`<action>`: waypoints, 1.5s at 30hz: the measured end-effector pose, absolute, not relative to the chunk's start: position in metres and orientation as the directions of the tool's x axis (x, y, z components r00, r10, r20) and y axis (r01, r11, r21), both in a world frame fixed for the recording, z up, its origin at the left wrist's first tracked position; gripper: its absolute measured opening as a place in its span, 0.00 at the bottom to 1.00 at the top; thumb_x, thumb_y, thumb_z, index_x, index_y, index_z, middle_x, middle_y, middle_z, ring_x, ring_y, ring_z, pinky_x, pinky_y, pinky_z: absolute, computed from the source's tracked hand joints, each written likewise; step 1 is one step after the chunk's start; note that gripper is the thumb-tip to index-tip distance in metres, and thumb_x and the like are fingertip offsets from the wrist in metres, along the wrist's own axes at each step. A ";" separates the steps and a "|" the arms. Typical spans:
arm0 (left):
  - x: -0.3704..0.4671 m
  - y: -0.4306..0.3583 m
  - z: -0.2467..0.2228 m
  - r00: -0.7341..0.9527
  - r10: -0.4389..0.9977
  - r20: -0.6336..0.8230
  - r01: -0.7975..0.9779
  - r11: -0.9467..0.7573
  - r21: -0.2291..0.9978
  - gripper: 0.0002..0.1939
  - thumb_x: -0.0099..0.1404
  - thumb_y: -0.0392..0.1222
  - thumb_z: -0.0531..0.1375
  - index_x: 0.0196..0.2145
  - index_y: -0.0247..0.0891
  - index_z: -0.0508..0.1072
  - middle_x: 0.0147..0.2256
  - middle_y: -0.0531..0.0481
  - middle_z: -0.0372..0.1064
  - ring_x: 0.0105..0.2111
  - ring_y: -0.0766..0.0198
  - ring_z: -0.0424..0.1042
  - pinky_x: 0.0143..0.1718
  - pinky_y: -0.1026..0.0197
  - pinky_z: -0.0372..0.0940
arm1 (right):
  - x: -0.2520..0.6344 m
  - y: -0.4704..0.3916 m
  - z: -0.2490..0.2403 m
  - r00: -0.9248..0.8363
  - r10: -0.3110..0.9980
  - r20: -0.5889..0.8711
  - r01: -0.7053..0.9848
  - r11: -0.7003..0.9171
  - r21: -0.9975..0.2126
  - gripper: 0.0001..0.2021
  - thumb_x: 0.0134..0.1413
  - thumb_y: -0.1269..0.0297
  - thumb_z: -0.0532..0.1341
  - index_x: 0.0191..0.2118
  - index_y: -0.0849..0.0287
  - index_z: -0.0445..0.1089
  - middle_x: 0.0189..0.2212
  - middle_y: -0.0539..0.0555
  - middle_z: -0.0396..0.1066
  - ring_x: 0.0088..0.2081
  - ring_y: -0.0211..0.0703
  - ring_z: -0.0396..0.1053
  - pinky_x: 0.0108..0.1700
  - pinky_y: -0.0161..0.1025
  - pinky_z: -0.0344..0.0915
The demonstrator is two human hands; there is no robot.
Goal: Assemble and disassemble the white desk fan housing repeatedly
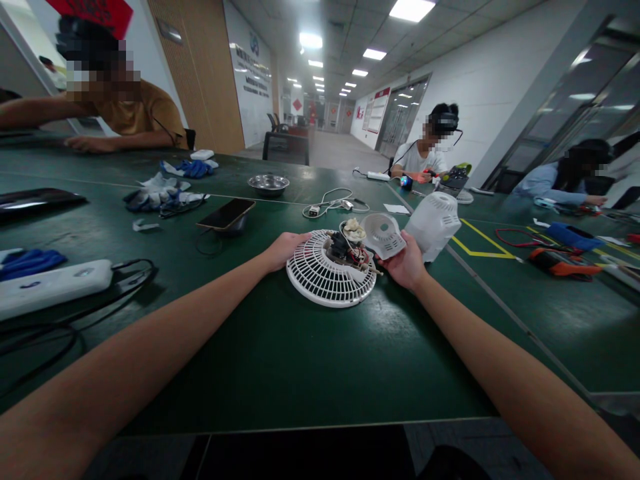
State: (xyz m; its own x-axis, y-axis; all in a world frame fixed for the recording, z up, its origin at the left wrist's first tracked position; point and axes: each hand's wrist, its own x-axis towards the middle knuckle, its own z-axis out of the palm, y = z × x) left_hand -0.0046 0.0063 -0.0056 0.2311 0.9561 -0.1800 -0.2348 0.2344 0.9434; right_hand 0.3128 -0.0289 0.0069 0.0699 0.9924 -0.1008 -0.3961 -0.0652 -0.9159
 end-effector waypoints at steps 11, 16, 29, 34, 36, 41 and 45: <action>-0.003 0.001 -0.001 0.232 0.956 -0.177 -0.238 0.232 0.943 0.09 0.71 0.35 0.61 0.35 0.31 0.80 0.33 0.40 0.80 0.31 0.62 0.79 0.39 0.59 0.74 | 0.312 -0.030 0.008 0.068 0.993 -0.101 -0.389 -0.067 -0.919 0.17 0.63 0.45 0.53 0.43 0.50 0.71 0.31 0.49 0.78 0.27 0.46 0.73 0.27 0.41 0.67; -0.004 0.002 -0.001 0.236 0.955 -0.180 -0.229 0.235 0.945 0.09 0.71 0.35 0.61 0.35 0.31 0.80 0.34 0.39 0.80 0.31 0.61 0.79 0.39 0.59 0.74 | 0.312 -0.030 0.009 0.066 0.993 -0.097 -0.386 -0.064 -0.920 0.18 0.62 0.44 0.54 0.44 0.50 0.71 0.31 0.50 0.78 0.28 0.46 0.73 0.28 0.41 0.66; -0.006 0.006 -0.005 0.232 0.954 -0.192 -0.227 0.245 0.943 0.08 0.70 0.37 0.63 0.35 0.31 0.81 0.33 0.39 0.79 0.30 0.62 0.79 0.37 0.59 0.74 | 0.313 -0.029 0.008 0.056 0.994 -0.095 -0.395 -0.065 -0.916 0.18 0.64 0.44 0.53 0.44 0.50 0.71 0.32 0.49 0.79 0.27 0.45 0.73 0.27 0.40 0.66; -0.006 0.007 -0.004 0.246 0.950 -0.190 -0.205 0.243 0.948 0.09 0.71 0.37 0.62 0.36 0.30 0.81 0.33 0.39 0.79 0.31 0.61 0.79 0.36 0.60 0.74 | 0.311 -0.032 0.011 0.063 0.992 -0.112 -0.401 -0.077 -0.913 0.18 0.64 0.45 0.51 0.44 0.50 0.71 0.31 0.49 0.79 0.27 0.45 0.73 0.27 0.40 0.66; -0.005 0.007 -0.004 0.241 0.952 -0.187 -0.215 0.241 0.946 0.09 0.71 0.36 0.62 0.36 0.30 0.81 0.33 0.39 0.79 0.30 0.62 0.79 0.36 0.60 0.74 | 0.309 -0.035 0.013 0.060 0.991 -0.115 -0.415 -0.080 -0.906 0.18 0.64 0.44 0.51 0.44 0.50 0.70 0.31 0.49 0.78 0.27 0.45 0.72 0.26 0.40 0.66; -0.004 0.006 -0.004 0.230 0.954 -0.192 -0.247 0.248 0.937 0.07 0.70 0.35 0.63 0.36 0.30 0.81 0.33 0.40 0.79 0.29 0.62 0.79 0.37 0.60 0.74 | 0.293 -0.048 0.018 0.042 0.999 -0.020 -0.469 0.002 -0.883 0.17 0.60 0.44 0.56 0.44 0.49 0.70 0.35 0.50 0.78 0.32 0.45 0.72 0.28 0.40 0.68; -0.005 0.005 -0.004 0.233 0.955 -0.183 -0.232 0.237 0.943 0.08 0.70 0.36 0.62 0.36 0.30 0.81 0.33 0.40 0.80 0.30 0.62 0.79 0.37 0.59 0.74 | 0.274 -0.063 0.020 0.122 0.956 0.268 -0.351 0.294 -0.889 0.21 0.53 0.52 0.66 0.53 0.42 0.66 0.46 0.47 0.75 0.43 0.46 0.73 0.35 0.41 0.72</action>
State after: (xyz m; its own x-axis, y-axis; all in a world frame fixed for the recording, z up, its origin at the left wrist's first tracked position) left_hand -0.0052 0.0051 -0.0041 0.2330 0.9551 -0.1830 -0.2322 0.2373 0.9433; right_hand 0.2741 -0.0626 0.0203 0.1217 0.9556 0.2682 -0.3515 0.2942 -0.8888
